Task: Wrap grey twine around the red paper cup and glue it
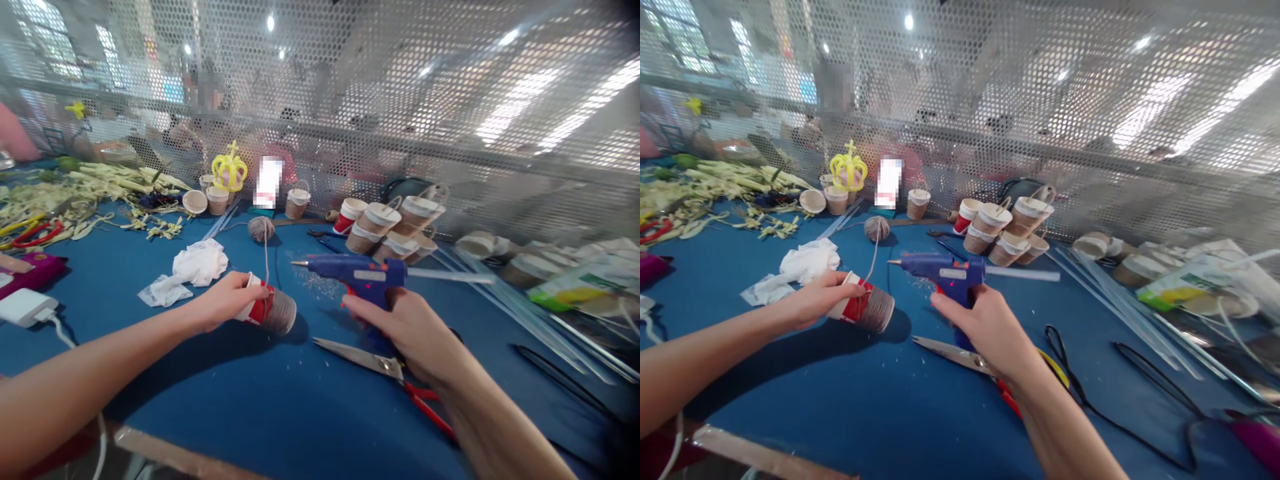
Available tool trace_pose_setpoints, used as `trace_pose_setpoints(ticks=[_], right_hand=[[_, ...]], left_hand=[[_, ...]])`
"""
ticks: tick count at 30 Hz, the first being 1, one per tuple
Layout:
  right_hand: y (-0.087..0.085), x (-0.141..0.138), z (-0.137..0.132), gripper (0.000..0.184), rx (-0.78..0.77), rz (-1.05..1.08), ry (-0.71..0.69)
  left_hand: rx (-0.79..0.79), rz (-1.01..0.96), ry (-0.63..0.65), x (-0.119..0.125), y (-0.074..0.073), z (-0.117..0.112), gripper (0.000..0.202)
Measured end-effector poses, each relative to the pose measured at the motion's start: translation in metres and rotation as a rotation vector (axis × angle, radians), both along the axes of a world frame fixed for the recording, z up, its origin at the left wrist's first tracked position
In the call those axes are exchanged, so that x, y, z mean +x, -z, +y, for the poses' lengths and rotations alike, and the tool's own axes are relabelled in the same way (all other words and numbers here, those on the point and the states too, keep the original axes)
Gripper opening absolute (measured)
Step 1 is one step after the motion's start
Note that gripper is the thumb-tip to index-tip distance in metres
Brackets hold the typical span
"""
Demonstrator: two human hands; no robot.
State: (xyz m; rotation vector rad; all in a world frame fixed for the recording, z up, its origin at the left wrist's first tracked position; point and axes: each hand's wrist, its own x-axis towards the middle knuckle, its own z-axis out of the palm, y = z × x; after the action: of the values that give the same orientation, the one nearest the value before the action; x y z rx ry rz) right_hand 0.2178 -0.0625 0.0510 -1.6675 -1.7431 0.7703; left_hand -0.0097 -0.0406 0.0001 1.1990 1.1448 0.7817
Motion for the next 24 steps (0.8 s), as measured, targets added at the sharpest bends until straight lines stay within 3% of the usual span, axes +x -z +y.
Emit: trace_pose_setpoints(ticks=[6, 16, 24], right_hand=[[0.003, -0.021, -0.024, 0.015, -0.034, -0.026, -0.12], [0.008, -0.024, -0.034, 0.011, 0.308, -0.274, -0.291], [0.015, -0.022, -0.035, 0.005, 0.282, -0.333, -0.332]], left_hand=[[-0.007, 0.038, -0.001, -0.003, -0.001, 0.002, 0.021], [-0.075, -0.007, -0.008, -0.002, -0.001, 0.003, 0.025], [-0.082, -0.006, 0.004, 0.0, -0.007, 0.001, 0.023]])
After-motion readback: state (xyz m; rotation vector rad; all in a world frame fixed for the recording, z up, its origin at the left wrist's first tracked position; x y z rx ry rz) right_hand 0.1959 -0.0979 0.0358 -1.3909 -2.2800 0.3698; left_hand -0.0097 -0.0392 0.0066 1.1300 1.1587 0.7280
